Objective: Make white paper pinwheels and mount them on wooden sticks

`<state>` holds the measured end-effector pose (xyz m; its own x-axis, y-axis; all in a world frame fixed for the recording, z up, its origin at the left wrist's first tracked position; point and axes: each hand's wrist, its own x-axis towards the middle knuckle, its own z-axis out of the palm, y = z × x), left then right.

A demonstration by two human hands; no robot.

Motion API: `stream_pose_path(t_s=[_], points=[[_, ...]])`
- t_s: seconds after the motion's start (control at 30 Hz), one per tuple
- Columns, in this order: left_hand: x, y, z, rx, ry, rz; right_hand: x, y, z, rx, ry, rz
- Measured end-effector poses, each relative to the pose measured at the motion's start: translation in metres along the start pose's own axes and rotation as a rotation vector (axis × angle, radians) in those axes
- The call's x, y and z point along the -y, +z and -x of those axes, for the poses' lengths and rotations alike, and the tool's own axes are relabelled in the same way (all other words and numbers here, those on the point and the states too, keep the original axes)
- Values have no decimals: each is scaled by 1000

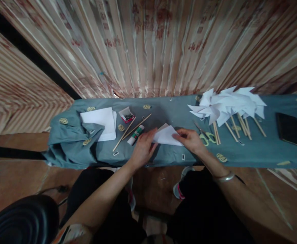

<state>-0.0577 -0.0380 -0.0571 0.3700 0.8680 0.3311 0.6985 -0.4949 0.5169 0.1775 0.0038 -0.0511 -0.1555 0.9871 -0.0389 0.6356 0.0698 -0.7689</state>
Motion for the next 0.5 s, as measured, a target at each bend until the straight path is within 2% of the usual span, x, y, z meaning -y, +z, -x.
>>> stream_pose_path(t_s=[0.07,0.17,0.3,0.5], points=[[-5,1,1,16,90,-52,-4,4,-10,-31,19,29],[-12,8,7,145,180,-110,-5,10,-11,-101,-52,44],[-15,19,14,268,188,-177,-3,12,-8,-142,-131,31],[-13,20,16,324,165,-235,-2,16,-11,-154,-184,109]])
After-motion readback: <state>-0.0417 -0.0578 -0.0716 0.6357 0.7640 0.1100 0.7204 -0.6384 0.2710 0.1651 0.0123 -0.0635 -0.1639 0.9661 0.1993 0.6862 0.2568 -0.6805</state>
